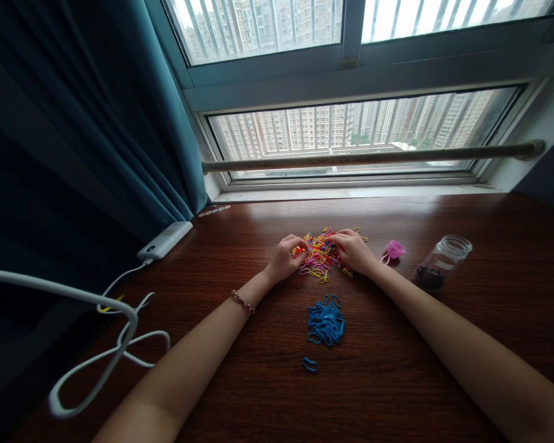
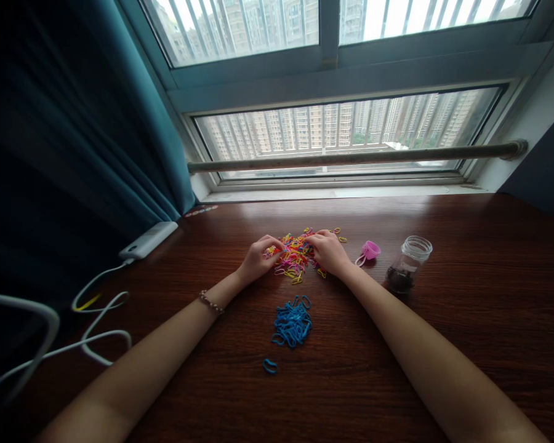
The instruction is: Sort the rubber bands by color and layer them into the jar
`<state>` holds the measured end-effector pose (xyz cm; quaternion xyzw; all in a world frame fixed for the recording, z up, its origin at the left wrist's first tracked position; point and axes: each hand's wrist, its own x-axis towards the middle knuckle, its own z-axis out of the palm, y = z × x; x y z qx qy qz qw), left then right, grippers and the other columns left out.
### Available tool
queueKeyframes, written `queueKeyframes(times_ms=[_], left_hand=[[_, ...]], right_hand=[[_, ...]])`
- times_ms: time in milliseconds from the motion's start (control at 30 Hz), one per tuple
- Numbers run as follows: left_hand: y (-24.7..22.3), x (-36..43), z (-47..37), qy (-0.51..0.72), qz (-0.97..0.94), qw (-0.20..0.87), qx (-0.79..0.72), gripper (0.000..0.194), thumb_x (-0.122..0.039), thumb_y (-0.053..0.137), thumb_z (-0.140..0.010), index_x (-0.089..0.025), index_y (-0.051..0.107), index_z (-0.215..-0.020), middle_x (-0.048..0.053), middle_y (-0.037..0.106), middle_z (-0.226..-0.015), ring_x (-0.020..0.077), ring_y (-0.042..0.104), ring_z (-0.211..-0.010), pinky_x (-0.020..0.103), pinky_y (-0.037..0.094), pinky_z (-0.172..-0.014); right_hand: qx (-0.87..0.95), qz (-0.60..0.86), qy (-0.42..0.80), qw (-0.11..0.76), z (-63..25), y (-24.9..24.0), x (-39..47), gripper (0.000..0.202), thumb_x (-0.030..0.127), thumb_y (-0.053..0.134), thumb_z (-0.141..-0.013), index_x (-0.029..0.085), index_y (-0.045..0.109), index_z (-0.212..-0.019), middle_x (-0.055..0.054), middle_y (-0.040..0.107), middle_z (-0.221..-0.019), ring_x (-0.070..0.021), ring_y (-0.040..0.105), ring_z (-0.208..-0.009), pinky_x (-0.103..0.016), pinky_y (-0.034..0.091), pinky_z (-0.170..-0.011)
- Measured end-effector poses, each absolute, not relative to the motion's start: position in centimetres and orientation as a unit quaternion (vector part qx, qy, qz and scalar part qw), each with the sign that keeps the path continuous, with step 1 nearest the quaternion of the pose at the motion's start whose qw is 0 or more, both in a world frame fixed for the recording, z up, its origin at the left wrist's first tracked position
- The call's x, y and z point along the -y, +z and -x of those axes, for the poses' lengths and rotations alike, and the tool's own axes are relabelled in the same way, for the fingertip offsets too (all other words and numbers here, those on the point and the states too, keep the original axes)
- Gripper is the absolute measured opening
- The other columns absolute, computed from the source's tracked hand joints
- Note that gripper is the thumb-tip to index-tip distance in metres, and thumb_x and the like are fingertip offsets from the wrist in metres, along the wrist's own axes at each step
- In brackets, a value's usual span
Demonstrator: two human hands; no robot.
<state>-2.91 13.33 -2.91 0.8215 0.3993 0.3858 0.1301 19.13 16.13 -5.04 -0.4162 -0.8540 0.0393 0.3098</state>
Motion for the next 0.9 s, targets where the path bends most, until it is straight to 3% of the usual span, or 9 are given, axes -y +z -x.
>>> queueKeyframes(times_ms=[100, 233, 333, 500, 633, 767, 900], left_hand=[[-2.0, -12.1, 1.9, 0.371, -0.829, 0.214, -0.359, 0.008, -0.019, 0.057, -0.076, -0.013, 0.062, -0.080, 0.005, 0.063, -0.079, 0.0144, 0.057, -0.075, 0.026, 0.045, -0.074], [-1.0, -10.1, 0.1, 0.219, -0.881, 0.341, -0.243, 0.013, -0.022, 0.058, -0.077, -0.013, 0.065, -0.081, 0.004, 0.064, -0.075, 0.0114, 0.057, -0.068, 0.020, 0.045, -0.063], [-0.7, -9.3, -0.7, 0.143, -0.902, 0.366, -0.177, 0.014, -0.022, 0.059, -0.076, -0.013, 0.067, -0.081, 0.005, 0.064, -0.077, 0.0112, 0.057, -0.068, 0.019, 0.044, -0.062], [-0.6, -9.3, -0.6, 0.121, -0.909, 0.367, -0.157, 0.013, -0.023, 0.061, -0.075, -0.014, 0.069, -0.081, 0.005, 0.065, -0.075, 0.0116, 0.056, -0.069, 0.019, 0.044, -0.065], [-0.7, -10.4, 0.1, 0.212, -0.895, 0.312, -0.237, 0.018, -0.029, 0.058, -0.078, -0.014, 0.067, -0.082, 0.004, 0.065, -0.074, 0.0119, 0.057, -0.066, 0.021, 0.044, -0.063], [-1.6, -12.6, 1.7, 0.349, -0.846, 0.132, -0.381, 0.022, -0.030, 0.048, -0.084, -0.017, 0.063, -0.094, 0.007, 0.065, -0.092, 0.0184, 0.056, -0.091, 0.032, 0.043, -0.083], [-3.1, -14.5, 3.5, 0.258, -0.858, 0.035, -0.443, 0.039, -0.034, 0.039, -0.087, -0.024, 0.042, -0.126, 0.005, 0.050, -0.126, 0.0225, 0.028, -0.128, 0.049, 0.016, -0.105]], right_hand=[[0.845, 0.446, 0.019, 0.296, -19.2, -5.3, -16.1, 0.033, 0.008, 0.046, -0.078, 0.019, 0.064, -0.103, -0.006, 0.065, -0.097, -0.0227, 0.047, -0.096, -0.035, 0.037, -0.087], [0.840, 0.467, 0.011, 0.276, -19.2, -5.4, -16.0, 0.033, 0.008, 0.048, -0.077, 0.022, 0.066, -0.101, -0.005, 0.063, -0.100, -0.0233, 0.044, -0.097, -0.035, 0.035, -0.086], [0.837, 0.478, 0.008, 0.268, -19.1, -5.3, -15.9, 0.033, 0.009, 0.049, -0.076, 0.023, 0.066, -0.101, -0.005, 0.063, -0.102, -0.0242, 0.044, -0.098, -0.037, 0.034, -0.087], [0.825, 0.482, 0.035, 0.293, -19.1, -5.4, -16.2, 0.032, 0.006, 0.046, -0.076, 0.021, 0.070, -0.092, -0.003, 0.067, -0.096, -0.0216, 0.050, -0.094, -0.033, 0.037, -0.085], [0.798, 0.499, 0.062, 0.334, -19.3, -5.4, -16.7, 0.035, 0.003, 0.043, -0.072, 0.020, 0.071, -0.082, -0.002, 0.069, -0.089, -0.0178, 0.057, -0.085, -0.028, 0.040, -0.082], [0.767, 0.535, 0.054, 0.350, -19.5, -5.3, -16.5, 0.030, 0.006, 0.045, -0.070, 0.020, 0.071, -0.073, -0.002, 0.069, -0.078, -0.0177, 0.058, -0.077, -0.028, 0.042, -0.079], [0.774, 0.535, 0.048, 0.337, -19.4, -5.4, -16.2, 0.029, 0.009, 0.047, -0.071, 0.021, 0.071, -0.081, -0.002, 0.069, -0.080, -0.0190, 0.056, -0.081, -0.028, 0.042, -0.076]])
